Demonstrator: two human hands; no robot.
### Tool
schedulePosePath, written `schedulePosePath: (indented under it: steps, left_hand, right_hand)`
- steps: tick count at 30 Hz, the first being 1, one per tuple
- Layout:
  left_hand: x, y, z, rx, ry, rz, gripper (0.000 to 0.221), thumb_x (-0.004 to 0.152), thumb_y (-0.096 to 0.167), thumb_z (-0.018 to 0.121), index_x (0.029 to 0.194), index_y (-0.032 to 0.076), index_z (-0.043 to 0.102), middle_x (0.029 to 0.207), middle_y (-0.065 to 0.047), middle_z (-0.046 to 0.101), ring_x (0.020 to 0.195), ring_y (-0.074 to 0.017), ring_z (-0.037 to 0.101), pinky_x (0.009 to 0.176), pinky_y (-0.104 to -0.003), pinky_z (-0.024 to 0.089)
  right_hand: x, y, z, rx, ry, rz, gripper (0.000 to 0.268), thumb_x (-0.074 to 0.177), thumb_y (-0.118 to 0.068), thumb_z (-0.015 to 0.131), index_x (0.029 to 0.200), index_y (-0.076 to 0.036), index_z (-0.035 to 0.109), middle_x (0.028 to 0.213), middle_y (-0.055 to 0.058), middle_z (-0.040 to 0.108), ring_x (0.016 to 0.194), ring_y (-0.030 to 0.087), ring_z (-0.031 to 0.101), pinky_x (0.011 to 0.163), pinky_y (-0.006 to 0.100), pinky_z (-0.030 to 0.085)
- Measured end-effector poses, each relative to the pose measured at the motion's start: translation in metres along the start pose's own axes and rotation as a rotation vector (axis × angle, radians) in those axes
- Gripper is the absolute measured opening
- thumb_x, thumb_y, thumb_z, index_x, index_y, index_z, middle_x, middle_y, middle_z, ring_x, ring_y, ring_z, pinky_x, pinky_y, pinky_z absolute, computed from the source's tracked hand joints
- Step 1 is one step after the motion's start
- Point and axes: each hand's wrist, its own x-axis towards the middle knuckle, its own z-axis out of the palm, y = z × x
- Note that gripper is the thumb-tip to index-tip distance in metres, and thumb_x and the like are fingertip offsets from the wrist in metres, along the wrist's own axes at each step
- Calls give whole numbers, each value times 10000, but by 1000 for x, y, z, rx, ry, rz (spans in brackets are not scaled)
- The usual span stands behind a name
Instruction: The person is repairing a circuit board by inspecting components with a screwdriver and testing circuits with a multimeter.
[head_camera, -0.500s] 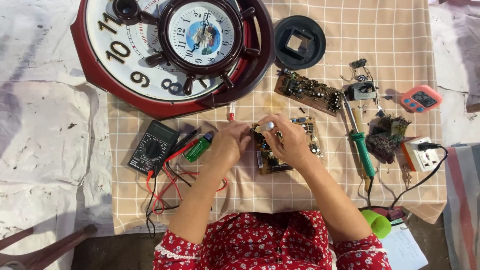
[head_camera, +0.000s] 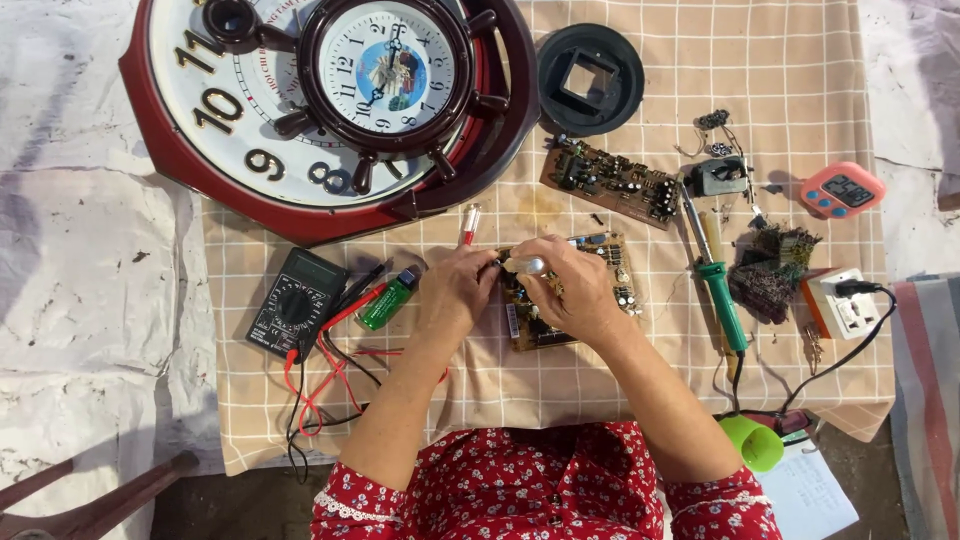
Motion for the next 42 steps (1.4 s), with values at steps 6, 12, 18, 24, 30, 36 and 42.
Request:
schedulePosePath:
  steps: [6,12,18,24,30,36,42]
  left_hand:
    - [1,2,-3,-12,-6,-7,157,756,296,597,903,277,647,847,2,622,777,-280,620,659,-394,514]
    - [-5,-10,-4,24,143,113,149,752,218,611,878,165,670,783,-74,640,769,-280,625,640,-377,506]
    - [-1,1,-30,-357,377,243,126,780,196,626,896,162,663,739,-40,613,671,-230,627,532,-288,501]
    - [-4,62,-83,-222,197,461,420,831,446,519,1016,74,579,854,-111,551,663,-202,566,539,-272,500]
    - [-2,67,-77,-130,314,534,190,846,186,551,1021,141,612,889,-61,590,836,-248,606,649,-320,527]
    - [-6,74,-85,-226,257,555,189,797,179,613,969,103,636,957,-73,593,922,-264,577,743,-361,506]
    - [-10,71,-79,-175,296,525,240,822,98,557,1056,124,608,904,-82,566,900,-280,573,737,-363,507]
  right_hand:
    - [-1,6,9,-19,10,1,155,806,-95,540,958,-64,538,706,98,572,539,280,570,475,342,483]
    - [-7,15,16,-62,-8,0,153,813,-129,535,958,-81,536,703,62,579,530,242,575,479,313,480]
    - [12,-8,7,-121,-37,-3,111,826,-110,537,932,-80,517,620,69,520,495,256,557,458,326,476]
    - [-8,20,17,-280,-145,79,232,728,-95,603,922,-98,477,727,71,514,587,274,574,511,375,476]
    - [27,-14,0,-58,-209,168,77,778,-87,504,854,-92,503,782,97,506,614,344,566,483,441,420]
    - [20,-2,2,-116,-240,111,129,727,-82,530,850,-72,493,753,117,489,606,409,537,488,474,425]
    - [15,2,2,4,-254,109,83,773,-113,531,833,-62,504,756,114,495,643,406,557,487,462,427]
